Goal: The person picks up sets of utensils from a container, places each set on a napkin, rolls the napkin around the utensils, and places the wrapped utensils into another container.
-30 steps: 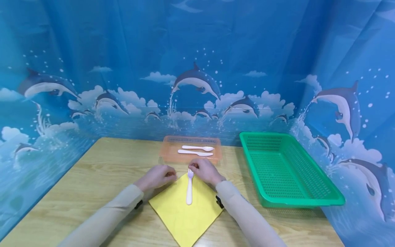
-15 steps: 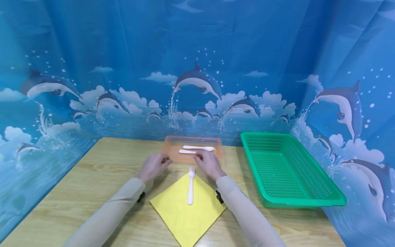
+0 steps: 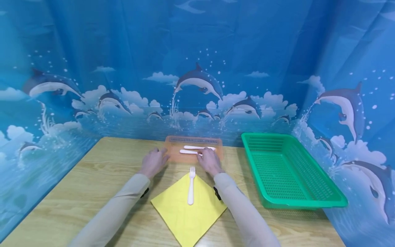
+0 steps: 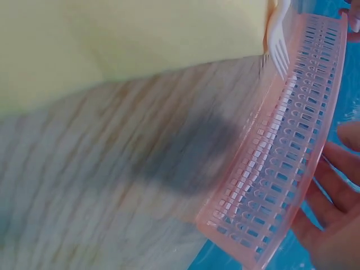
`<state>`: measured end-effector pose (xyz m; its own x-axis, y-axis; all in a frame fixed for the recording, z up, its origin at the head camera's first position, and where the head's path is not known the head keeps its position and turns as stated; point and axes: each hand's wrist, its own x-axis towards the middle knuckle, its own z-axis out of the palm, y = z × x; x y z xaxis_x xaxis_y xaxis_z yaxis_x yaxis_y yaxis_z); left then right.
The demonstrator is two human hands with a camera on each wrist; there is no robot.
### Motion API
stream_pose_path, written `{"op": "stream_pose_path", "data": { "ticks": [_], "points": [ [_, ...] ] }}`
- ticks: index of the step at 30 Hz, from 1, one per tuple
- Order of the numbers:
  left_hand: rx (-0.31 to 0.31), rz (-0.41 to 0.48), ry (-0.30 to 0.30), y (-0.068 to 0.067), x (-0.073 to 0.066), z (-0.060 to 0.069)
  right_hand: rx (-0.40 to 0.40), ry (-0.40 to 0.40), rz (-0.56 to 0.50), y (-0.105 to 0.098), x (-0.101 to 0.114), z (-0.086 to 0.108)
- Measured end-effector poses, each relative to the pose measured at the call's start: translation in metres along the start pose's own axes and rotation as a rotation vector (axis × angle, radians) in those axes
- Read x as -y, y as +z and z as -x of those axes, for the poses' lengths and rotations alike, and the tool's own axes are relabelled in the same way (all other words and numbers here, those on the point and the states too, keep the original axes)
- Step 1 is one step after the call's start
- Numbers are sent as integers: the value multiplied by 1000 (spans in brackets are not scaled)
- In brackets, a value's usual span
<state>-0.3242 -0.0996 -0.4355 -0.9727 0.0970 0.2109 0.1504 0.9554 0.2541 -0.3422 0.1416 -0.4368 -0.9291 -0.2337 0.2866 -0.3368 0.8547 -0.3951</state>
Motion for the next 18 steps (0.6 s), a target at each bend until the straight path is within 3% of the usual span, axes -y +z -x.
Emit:
{"op": "stream_pose_path", "data": {
  "ticks": [5, 11, 18],
  "points": [
    [47, 16, 11, 5, 2, -3, 137, -18, 66, 7, -1, -2],
    [9, 46, 79, 9, 8, -7, 176, -86, 152, 10, -3, -8],
    [26, 31, 101, 9, 8, -12, 308, -16, 146, 5, -9, -19]
  ]
}}
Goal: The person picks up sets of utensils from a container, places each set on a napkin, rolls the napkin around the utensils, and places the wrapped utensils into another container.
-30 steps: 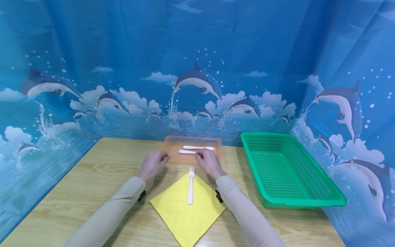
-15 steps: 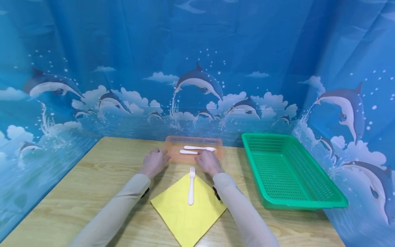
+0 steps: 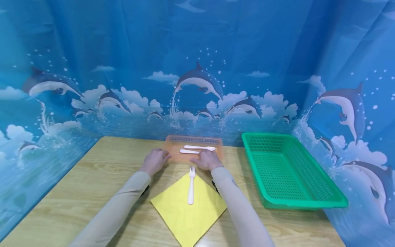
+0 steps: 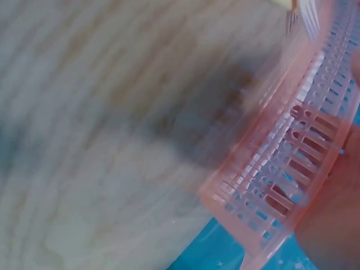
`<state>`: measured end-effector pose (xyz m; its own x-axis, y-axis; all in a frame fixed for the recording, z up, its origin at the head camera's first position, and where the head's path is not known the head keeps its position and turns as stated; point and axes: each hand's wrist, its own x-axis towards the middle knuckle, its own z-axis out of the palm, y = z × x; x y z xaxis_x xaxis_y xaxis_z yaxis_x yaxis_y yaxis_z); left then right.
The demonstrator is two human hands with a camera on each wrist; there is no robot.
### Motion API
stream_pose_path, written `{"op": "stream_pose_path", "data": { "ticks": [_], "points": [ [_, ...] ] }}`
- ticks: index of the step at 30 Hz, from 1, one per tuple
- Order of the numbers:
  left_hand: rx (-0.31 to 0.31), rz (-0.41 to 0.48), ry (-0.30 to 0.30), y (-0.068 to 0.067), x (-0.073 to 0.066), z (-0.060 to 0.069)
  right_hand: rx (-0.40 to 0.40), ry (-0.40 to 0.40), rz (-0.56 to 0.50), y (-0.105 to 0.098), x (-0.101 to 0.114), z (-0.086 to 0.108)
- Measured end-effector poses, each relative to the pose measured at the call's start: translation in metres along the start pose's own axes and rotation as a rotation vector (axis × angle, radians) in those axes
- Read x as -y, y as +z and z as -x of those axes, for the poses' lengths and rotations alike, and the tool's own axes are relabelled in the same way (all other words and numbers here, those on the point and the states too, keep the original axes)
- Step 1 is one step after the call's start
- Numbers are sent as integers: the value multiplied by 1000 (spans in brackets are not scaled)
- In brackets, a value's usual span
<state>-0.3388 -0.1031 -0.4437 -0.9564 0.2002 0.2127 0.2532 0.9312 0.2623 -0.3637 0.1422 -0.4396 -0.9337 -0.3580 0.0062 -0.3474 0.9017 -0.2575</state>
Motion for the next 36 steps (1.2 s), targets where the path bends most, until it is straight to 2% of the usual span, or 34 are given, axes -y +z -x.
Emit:
{"op": "stream_pose_path", "data": {
  "ticks": [4, 9, 14, 20, 36],
  "points": [
    [27, -8, -4, 0, -1, -2, 77, 43, -33, -2, 0, -4],
    [28, -20, 2, 0, -1, -3, 131, 71, -25, -2, 1, -10],
    [9, -19, -6, -3, -3, -2, 164, 129, -76, -4, 2, -14],
    [26, -24, -29, -7, -4, -2, 207, 156, -93, -9, 3, -16],
    [19, -20, -18, -5, -3, -3, 230, 192, -159, -8, 3, -20]
  ]
}}
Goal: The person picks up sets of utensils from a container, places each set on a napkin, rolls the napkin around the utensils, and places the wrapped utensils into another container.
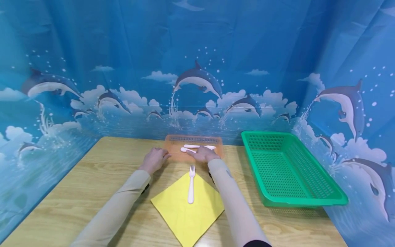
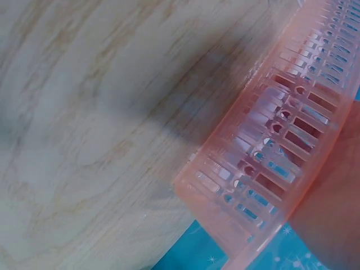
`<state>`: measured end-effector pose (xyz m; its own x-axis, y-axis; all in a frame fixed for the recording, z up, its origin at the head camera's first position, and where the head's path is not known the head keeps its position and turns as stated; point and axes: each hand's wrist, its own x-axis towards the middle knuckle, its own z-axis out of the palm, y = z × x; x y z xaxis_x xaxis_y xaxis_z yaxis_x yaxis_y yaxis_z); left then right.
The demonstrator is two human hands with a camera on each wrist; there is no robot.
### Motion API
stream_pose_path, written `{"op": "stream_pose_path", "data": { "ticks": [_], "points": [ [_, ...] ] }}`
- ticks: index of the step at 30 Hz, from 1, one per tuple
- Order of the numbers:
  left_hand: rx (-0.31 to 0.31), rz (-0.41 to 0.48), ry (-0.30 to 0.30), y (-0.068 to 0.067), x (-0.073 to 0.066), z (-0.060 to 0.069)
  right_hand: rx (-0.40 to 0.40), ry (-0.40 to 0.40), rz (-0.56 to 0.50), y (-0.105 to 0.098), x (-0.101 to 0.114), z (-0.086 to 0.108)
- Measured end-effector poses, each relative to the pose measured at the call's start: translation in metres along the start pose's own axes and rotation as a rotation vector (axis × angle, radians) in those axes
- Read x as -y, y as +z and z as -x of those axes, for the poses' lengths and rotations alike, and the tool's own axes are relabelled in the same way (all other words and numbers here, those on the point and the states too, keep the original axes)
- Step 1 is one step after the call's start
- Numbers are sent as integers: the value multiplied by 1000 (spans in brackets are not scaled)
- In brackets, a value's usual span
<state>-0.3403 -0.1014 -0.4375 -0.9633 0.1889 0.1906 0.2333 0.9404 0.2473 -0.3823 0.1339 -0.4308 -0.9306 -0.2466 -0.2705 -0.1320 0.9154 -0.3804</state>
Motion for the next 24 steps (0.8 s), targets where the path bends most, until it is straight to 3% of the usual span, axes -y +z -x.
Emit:
{"op": "stream_pose_path", "data": {
  "ticks": [7, 13, 18, 24],
  "points": [
    [-2, 0, 6, 1, 0, 0, -5, -22, -15, 1, 0, 0],
    [24, 4, 2, 2, 1, 0, 37, -115, 31, 3, -3, 0],
    [35, 14, 14, 1, 0, 0, -83, -198, 79, 1, -4, 2],
    [14, 11, 29, 2, 3, -2, -303, -346, 202, -4, -2, 4]
  ]
}}
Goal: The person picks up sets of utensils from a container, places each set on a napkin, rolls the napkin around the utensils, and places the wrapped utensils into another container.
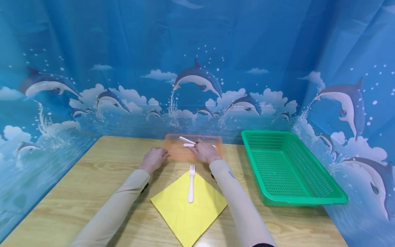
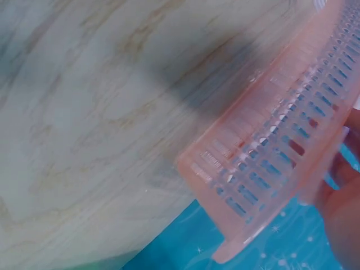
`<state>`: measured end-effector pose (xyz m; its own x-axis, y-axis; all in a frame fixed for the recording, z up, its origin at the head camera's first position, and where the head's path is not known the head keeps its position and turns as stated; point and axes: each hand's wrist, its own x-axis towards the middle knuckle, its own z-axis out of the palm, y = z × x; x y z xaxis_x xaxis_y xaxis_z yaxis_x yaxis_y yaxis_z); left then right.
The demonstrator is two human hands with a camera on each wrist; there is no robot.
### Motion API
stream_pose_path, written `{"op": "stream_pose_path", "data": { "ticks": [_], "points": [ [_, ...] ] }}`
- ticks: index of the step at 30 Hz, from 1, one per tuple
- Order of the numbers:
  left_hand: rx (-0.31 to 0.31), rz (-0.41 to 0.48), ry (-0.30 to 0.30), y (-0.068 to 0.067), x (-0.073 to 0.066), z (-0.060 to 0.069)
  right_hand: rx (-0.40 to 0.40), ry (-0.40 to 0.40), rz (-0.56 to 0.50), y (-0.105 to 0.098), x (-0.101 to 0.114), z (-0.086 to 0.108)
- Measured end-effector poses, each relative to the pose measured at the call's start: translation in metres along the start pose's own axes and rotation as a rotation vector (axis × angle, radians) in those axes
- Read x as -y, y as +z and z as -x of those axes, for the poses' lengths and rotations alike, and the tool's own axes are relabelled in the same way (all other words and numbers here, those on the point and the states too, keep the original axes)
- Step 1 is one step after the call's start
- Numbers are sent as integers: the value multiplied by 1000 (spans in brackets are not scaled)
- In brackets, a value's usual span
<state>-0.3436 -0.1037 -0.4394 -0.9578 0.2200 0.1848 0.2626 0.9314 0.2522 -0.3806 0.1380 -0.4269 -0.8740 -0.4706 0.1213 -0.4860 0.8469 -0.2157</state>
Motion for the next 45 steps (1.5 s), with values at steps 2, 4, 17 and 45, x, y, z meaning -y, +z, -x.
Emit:
{"op": "stream_pose_path", "data": {
  "ticks": [2, 4, 17, 45],
  "points": [
    [-8, -3, 8, 0, 1, 0, -60, -37, 33, -2, 1, 0],
    [-12, -6, 16, 0, 1, 0, -105, -59, 57, -4, 1, 1],
    [-24, 11, 25, -1, 1, 3, -300, 85, 9, -19, 13, 14],
    [-94, 47, 117, -10, -2, 27, -491, 289, -1002, -28, -8, 37]
  ]
}}
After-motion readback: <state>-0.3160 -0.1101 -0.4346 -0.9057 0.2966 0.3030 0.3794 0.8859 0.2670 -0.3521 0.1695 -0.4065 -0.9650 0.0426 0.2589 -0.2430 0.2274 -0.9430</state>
